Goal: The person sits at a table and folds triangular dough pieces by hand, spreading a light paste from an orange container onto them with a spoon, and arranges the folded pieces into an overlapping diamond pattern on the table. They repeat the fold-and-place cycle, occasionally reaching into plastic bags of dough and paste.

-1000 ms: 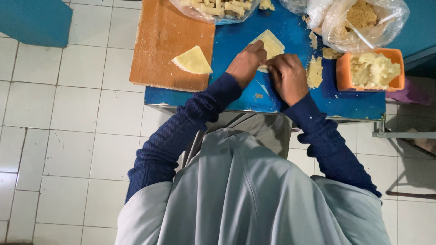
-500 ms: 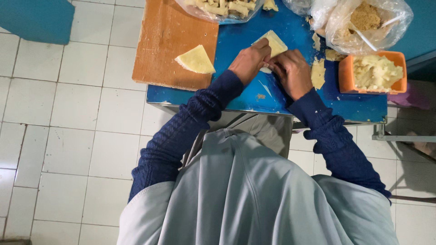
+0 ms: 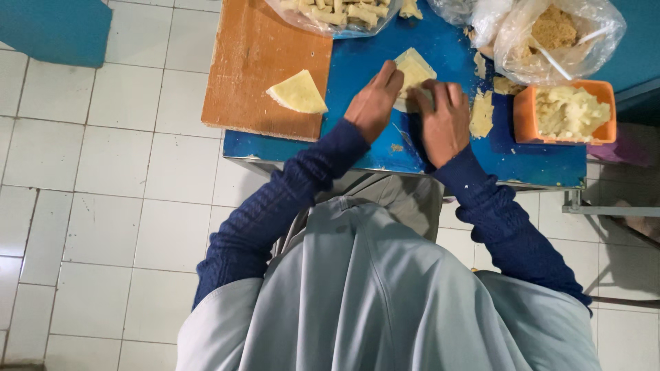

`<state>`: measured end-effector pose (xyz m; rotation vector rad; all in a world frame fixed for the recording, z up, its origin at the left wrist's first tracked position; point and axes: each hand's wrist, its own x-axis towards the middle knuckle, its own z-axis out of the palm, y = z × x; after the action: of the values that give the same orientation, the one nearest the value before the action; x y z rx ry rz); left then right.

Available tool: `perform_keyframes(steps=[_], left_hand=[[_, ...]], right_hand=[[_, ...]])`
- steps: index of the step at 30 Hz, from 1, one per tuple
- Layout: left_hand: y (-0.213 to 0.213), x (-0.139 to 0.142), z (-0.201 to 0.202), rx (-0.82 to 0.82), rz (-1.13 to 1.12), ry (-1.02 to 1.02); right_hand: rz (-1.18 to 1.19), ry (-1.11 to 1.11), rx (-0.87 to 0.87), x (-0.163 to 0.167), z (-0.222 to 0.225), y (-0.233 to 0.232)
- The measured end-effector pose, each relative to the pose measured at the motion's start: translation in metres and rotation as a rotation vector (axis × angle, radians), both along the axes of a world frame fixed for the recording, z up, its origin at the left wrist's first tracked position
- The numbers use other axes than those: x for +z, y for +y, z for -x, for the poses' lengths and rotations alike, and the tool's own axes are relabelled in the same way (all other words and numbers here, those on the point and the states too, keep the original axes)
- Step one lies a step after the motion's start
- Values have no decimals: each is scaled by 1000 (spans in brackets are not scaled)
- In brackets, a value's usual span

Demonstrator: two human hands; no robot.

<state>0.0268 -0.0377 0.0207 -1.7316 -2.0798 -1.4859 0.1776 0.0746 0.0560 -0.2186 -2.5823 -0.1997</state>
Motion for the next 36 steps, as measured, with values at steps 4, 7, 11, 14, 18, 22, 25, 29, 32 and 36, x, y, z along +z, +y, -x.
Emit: perform_keyframes(steps=[4, 7, 11, 14, 18, 22, 25, 29, 32, 36], left_hand=[[-22, -1, -12, -13, 68, 98], [-29, -3, -10, -41, 85, 196], [-32, -7, -8, -35, 84, 273], [-33, -7, -10, -23, 78, 289], [-33, -6, -10, -55, 143, 249], [-32, -7, -8, -36, 96, 273], [-32, -10, -9, -56, 67, 210], [-32, -15, -3, -85, -2, 83], [-28, -18, 1, -86, 14, -66], [-26, -23, 1, -54, -12, -85]], right_hand=[[-18, -38, -62, -10, 8, 6], [-97, -48, -66, -14, 23, 19], [91, -64, 28, -5, 37, 45], [321, -111, 120, -3, 38, 51], [256, -74, 196, -1, 47, 50], [754, 2, 223, 31, 78, 67], [892, 135, 316, 60, 87, 72], [564, 118, 536, 70, 36, 38], [569, -78, 356, 54, -10, -2], [449, -118, 116, 30, -61, -44]])
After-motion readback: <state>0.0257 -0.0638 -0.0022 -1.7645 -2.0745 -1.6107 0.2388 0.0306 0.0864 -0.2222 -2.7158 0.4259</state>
